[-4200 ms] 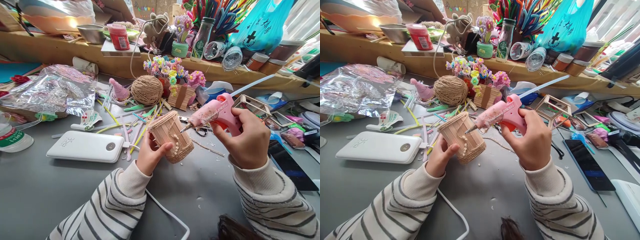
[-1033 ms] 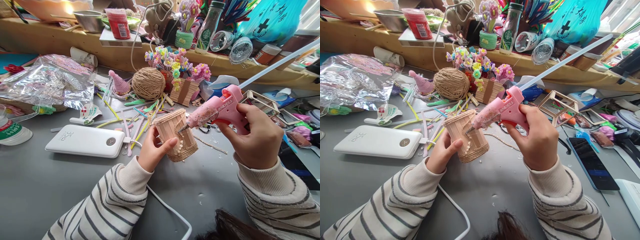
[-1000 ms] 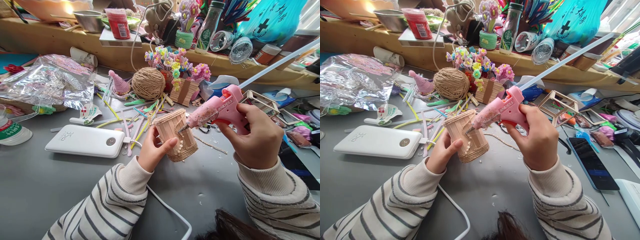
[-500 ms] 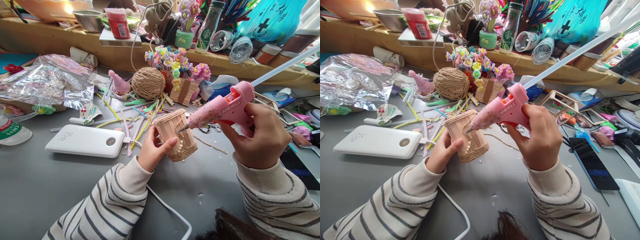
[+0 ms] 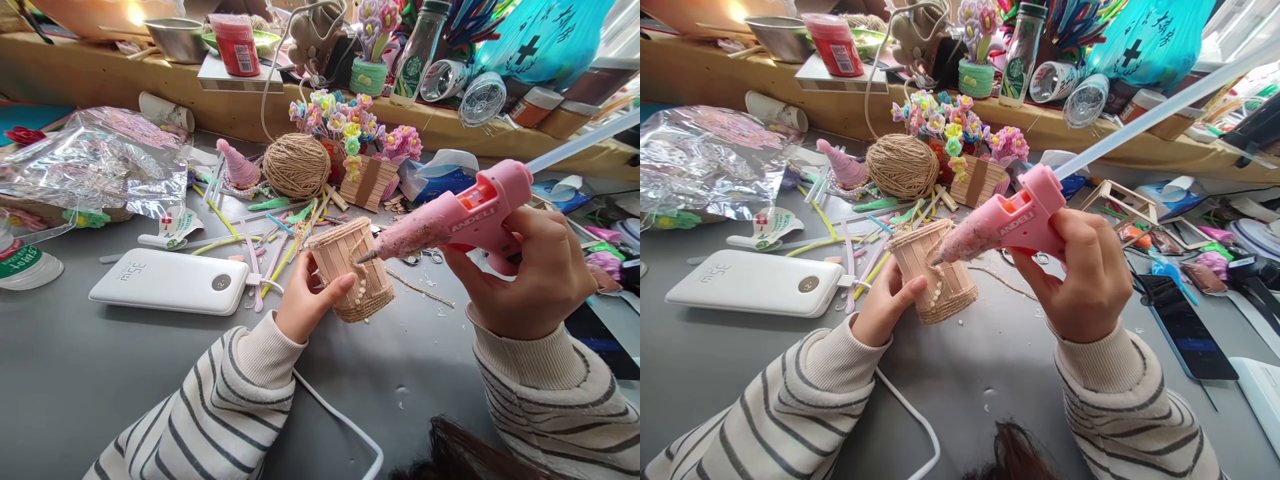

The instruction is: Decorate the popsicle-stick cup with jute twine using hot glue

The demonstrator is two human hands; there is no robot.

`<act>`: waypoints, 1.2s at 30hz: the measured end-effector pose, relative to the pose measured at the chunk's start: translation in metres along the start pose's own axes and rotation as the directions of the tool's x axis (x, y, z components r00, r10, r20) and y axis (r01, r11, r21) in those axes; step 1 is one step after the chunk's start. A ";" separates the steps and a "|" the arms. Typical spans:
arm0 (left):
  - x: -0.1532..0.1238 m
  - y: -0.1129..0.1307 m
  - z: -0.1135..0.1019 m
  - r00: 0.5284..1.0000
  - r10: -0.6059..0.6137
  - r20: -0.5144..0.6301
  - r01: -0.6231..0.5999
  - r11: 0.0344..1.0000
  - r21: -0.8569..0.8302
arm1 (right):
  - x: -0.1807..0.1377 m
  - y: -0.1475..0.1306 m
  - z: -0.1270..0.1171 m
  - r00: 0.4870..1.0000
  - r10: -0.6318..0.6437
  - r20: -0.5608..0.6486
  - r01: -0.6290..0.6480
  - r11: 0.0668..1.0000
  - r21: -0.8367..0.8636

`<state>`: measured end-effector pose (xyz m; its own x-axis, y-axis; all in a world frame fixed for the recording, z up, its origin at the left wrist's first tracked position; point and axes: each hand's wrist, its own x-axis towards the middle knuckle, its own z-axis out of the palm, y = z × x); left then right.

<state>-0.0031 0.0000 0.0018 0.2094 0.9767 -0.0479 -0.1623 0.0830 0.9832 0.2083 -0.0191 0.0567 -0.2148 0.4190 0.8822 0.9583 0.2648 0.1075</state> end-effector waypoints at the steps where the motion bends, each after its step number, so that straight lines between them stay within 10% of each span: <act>1: 0.000 0.000 0.000 1.000 0.000 0.003 0.000 1.000 0.001 | 0.000 0.000 0.000 1.000 -0.003 -0.014 0.003 1.000 0.000; 21: 0.001 -0.005 -0.002 0.993 0.116 0.024 -0.112 0.985 -0.135 | 0.000 0.028 0.013 0.927 0.361 0.102 -0.354 0.932 -0.074; 25: 0.001 -0.008 -0.003 0.988 0.148 0.054 -0.135 0.972 -0.193 | 0.003 0.050 0.012 0.775 0.564 0.287 -0.510 0.825 -0.245; 30: 0.001 -0.015 -0.007 0.972 0.218 0.083 -0.194 0.953 -0.233 | 0.004 0.069 0.012 0.417 0.694 0.587 -0.520 0.712 -0.472; 36: -0.002 -0.016 -0.010 0.962 0.246 0.116 -0.211 0.945 -0.248 | -0.002 0.072 0.017 0.326 0.619 0.714 -0.462 0.764 -0.451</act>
<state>-0.0106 -0.0011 -0.0159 0.2735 0.9373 0.2158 -0.4371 -0.0788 0.8960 0.2747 0.0144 0.0553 0.3886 0.9210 0.0265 0.9161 -0.3831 -0.1185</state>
